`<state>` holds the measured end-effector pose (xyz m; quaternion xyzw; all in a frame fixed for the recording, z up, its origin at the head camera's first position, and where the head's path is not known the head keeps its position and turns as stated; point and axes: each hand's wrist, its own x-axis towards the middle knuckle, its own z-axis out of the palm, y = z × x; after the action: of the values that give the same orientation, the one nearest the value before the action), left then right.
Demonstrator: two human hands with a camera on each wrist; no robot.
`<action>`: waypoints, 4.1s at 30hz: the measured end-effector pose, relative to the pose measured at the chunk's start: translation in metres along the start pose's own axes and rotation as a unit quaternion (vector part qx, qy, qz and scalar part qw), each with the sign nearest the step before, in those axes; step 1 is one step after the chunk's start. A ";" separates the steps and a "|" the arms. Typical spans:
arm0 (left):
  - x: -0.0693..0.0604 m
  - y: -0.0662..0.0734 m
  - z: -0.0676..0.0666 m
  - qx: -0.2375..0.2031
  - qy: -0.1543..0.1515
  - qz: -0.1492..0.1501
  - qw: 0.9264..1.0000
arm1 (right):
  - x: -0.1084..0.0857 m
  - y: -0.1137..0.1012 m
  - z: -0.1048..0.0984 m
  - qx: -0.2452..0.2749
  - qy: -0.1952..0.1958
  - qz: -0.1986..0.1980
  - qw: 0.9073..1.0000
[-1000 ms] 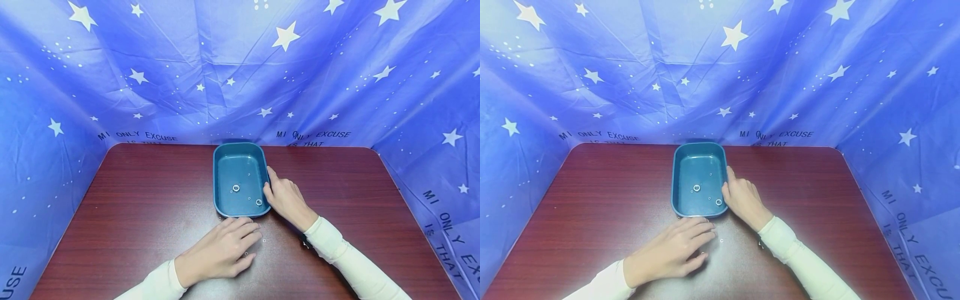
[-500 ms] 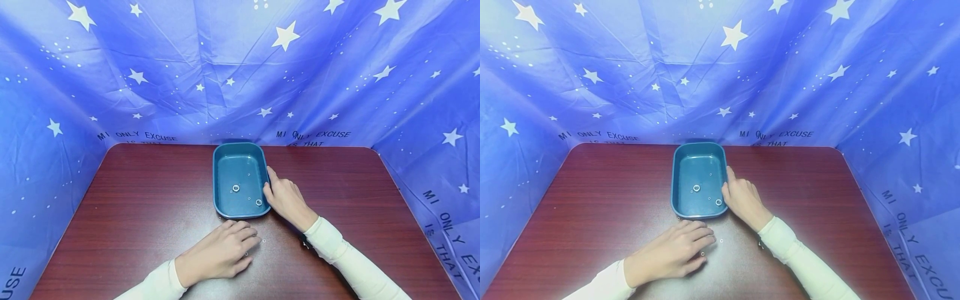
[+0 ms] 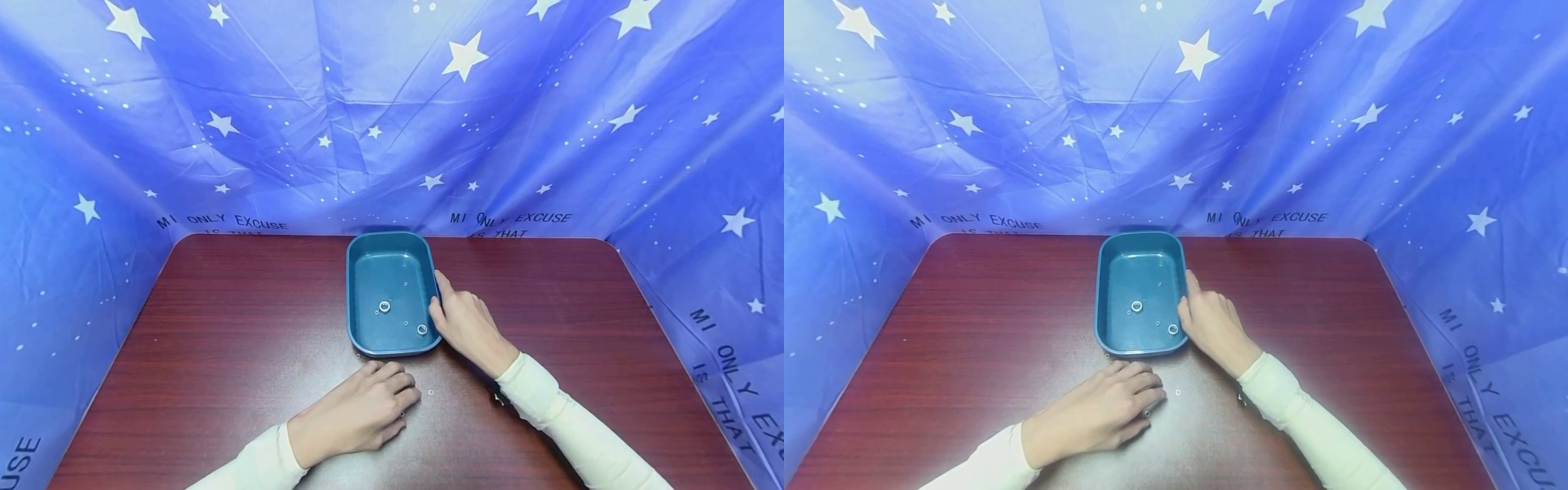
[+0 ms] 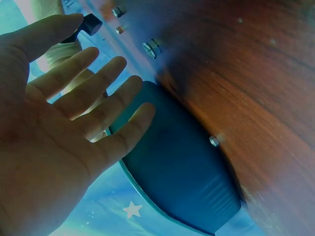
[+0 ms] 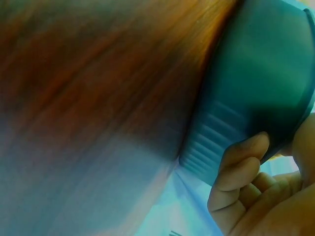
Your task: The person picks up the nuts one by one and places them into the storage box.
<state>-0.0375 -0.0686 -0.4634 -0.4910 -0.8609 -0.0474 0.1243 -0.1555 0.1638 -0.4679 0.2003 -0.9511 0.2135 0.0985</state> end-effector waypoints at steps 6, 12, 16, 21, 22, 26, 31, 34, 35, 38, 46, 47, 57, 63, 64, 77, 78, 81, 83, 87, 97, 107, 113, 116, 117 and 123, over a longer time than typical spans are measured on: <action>-0.001 0.002 0.004 0.013 -0.005 0.001 1.000 | 0.001 0.001 0.000 -0.001 0.000 -0.001 1.000; -0.002 0.003 0.008 0.025 -0.008 0.002 1.000 | 0.000 0.001 0.001 -0.003 0.000 -0.002 1.000; -0.002 0.004 0.009 0.030 -0.004 0.003 1.000 | 0.000 0.001 0.001 -0.004 -0.002 -0.003 1.000; -0.002 0.006 0.010 0.031 0.003 0.000 1.000 | 0.000 0.001 0.001 -0.003 -0.003 -0.002 1.000; -0.002 0.006 0.011 0.032 0.004 0.000 0.999 | 0.000 0.001 0.002 -0.002 -0.004 -0.001 1.000; -0.002 0.007 0.013 0.039 0.004 -0.003 0.999 | 0.000 0.001 0.003 0.000 -0.002 -0.001 1.000; -0.002 0.008 0.016 0.052 0.002 0.000 0.999 | -0.001 0.001 0.004 -0.002 -0.001 0.001 1.000; -0.002 0.008 0.015 0.056 0.000 -0.001 0.998 | -0.001 0.001 0.003 -0.003 -0.002 0.001 1.000; -0.002 0.009 0.015 0.056 -0.002 -0.001 0.998 | -0.001 0.001 0.003 -0.003 -0.002 0.002 1.000; -0.003 0.010 0.014 0.059 -0.007 -0.002 0.998 | -0.001 0.001 0.003 -0.003 -0.003 0.003 1.000; -0.002 0.011 0.016 0.060 -0.014 -0.004 0.998 | -0.001 0.000 0.002 -0.004 -0.001 0.000 1.000; -0.002 0.011 0.017 0.060 -0.014 -0.005 0.998 | -0.001 0.000 0.002 -0.004 -0.001 0.000 1.000; -0.002 0.010 0.015 0.052 -0.012 -0.004 0.999 | 0.001 0.001 0.002 -0.002 -0.001 -0.004 1.000; -0.001 0.011 0.014 0.054 -0.020 -0.004 0.998 | 0.000 0.001 0.002 0.000 -0.001 -0.004 1.000; -0.001 0.012 0.013 0.055 -0.021 -0.004 0.998 | 0.000 0.001 0.002 -0.001 -0.001 -0.004 1.000; 0.000 0.014 0.015 0.055 -0.026 -0.005 0.998 | -0.002 0.001 0.003 0.000 -0.001 -0.001 1.000; 0.000 0.014 0.015 0.056 -0.026 -0.005 0.998 | -0.002 0.001 0.003 0.000 -0.001 -0.001 1.000; 0.001 0.014 0.015 0.057 -0.029 -0.006 0.998 | -0.001 0.001 0.003 -0.001 -0.002 0.000 1.000; 0.001 0.013 0.015 0.056 -0.030 -0.007 0.998 | -0.001 0.001 0.003 -0.001 -0.003 -0.001 1.000; 0.001 0.013 0.015 0.061 -0.023 -0.006 0.998 | 0.000 0.001 0.002 0.000 -0.003 -0.002 1.000; 0.001 0.011 0.013 0.053 -0.027 -0.012 0.998 | 0.002 0.000 0.001 -0.001 -0.009 0.003 1.000; 0.000 0.010 0.014 0.055 -0.016 -0.008 0.998 | 0.002 0.001 0.002 -0.005 -0.004 -0.002 1.000; 0.002 0.009 0.012 0.063 -0.009 -0.008 0.998 | 0.001 0.000 0.001 -0.004 -0.002 -0.002 1.000; 0.002 0.008 0.012 0.063 -0.009 -0.008 0.998 | 0.000 0.000 0.001 -0.005 -0.002 -0.001 1.000; 0.002 0.008 0.012 0.064 -0.010 -0.008 0.998 | 0.000 0.000 0.002 -0.005 -0.002 -0.001 1.000; 0.002 0.008 0.009 0.060 -0.013 -0.011 0.998 | 0.000 -0.001 0.001 -0.003 -0.003 0.000 1.000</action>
<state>-0.0330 -0.0603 -0.4723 -0.4740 -0.8690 0.0094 0.1416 -0.1552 0.1628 -0.4688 0.2007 -0.9519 0.2104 0.0965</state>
